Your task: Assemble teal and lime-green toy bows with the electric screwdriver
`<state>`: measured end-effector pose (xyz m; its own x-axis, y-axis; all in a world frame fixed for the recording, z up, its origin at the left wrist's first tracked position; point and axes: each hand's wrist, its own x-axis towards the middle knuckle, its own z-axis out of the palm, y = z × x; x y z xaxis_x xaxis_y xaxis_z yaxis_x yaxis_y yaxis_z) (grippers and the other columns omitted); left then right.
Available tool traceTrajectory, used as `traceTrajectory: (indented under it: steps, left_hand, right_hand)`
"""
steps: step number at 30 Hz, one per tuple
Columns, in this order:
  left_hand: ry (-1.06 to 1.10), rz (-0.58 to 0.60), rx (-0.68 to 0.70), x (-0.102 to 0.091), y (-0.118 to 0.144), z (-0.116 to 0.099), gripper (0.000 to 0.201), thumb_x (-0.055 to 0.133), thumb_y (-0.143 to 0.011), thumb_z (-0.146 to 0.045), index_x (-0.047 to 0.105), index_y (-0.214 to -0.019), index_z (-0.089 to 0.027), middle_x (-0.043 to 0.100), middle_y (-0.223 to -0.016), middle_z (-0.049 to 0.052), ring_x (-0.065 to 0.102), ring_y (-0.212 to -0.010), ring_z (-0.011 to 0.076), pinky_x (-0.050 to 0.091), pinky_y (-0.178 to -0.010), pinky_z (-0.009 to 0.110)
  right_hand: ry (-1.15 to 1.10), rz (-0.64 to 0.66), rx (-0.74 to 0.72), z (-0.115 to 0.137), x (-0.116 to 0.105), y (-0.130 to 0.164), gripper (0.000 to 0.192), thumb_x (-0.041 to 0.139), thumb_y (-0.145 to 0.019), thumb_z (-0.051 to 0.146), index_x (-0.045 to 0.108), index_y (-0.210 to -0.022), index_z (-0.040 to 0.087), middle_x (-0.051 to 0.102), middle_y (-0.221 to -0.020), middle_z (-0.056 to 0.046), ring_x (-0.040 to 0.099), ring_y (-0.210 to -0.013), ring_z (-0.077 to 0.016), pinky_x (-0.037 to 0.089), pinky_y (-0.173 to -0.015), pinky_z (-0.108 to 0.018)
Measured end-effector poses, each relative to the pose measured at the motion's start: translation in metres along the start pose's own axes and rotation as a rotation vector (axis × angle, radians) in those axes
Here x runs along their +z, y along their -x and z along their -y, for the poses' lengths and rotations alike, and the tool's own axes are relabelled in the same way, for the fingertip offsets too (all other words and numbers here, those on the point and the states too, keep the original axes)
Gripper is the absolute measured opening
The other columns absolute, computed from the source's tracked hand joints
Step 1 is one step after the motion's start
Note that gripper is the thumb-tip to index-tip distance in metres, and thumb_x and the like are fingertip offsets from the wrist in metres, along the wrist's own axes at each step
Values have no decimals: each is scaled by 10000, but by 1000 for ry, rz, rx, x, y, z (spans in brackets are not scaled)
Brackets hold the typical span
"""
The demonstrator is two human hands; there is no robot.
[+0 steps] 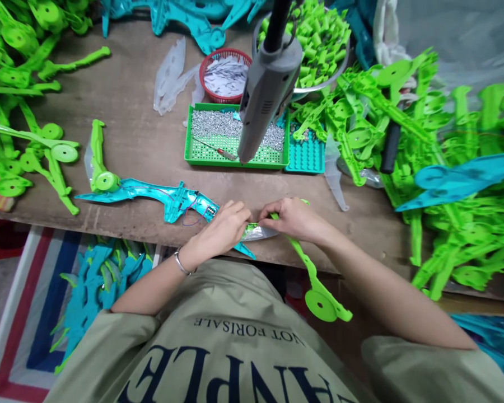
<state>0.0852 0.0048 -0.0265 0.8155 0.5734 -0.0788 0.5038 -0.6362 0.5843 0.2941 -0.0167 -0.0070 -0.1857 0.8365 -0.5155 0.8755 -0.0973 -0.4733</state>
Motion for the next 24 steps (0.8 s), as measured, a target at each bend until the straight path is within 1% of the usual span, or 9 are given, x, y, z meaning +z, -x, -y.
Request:
traceTrajectory:
  steps: [5,9,14,17,20,24]
  left_hand:
    - [27,-2,-7,2,0,2,182,477,-972,-53,612,-897,-149,583,-906,45,523,-869,203,466,-832,347]
    - [54,1,-49,5,-1,2,219,461,-940,-22,618,-899,-168,589,-909,38,545,-888,204,480,-857,353]
    - [27,4,-63,9,-5,1,270,442,-864,44,590,-887,-181,591,-907,41,571,-915,214,493,-921,378]
    - [-13,-3,-68,9,-8,-1,298,437,-819,73,568,-892,-185,597,-916,52,570,-913,226,497,-912,385]
    - [-32,-4,-64,8,-8,-2,304,428,-813,73,558,-893,-190,597,-915,55,567,-911,232,496,-911,391]
    - [-23,-31,-59,9,-5,-3,291,416,-836,52,560,-903,-192,597,-920,56,565,-919,238,501,-885,386]
  right_hand:
    - [120,51,-25,8,-2,-3,204,632,-861,242,818,-931,285,814,-888,-11,738,-811,-218,439,-671,-285]
    - [169,85,-70,9,-3,-8,217,633,-862,240,823,-956,288,817,-914,-23,742,-822,-228,444,-688,-290]
    - [141,79,-114,3,-1,-11,205,638,-843,219,820,-911,284,808,-860,-8,728,-773,-201,451,-694,-275]
    - [101,81,-128,2,0,-12,206,632,-820,195,813,-873,276,803,-842,3,716,-753,-180,456,-704,-269]
    - [72,95,-148,1,-1,-12,221,610,-820,176,809,-865,262,794,-809,4,701,-721,-166,462,-713,-268]
    - [29,107,-206,-2,-3,-11,230,611,-828,163,810,-902,251,810,-872,0,718,-779,-175,484,-760,-268]
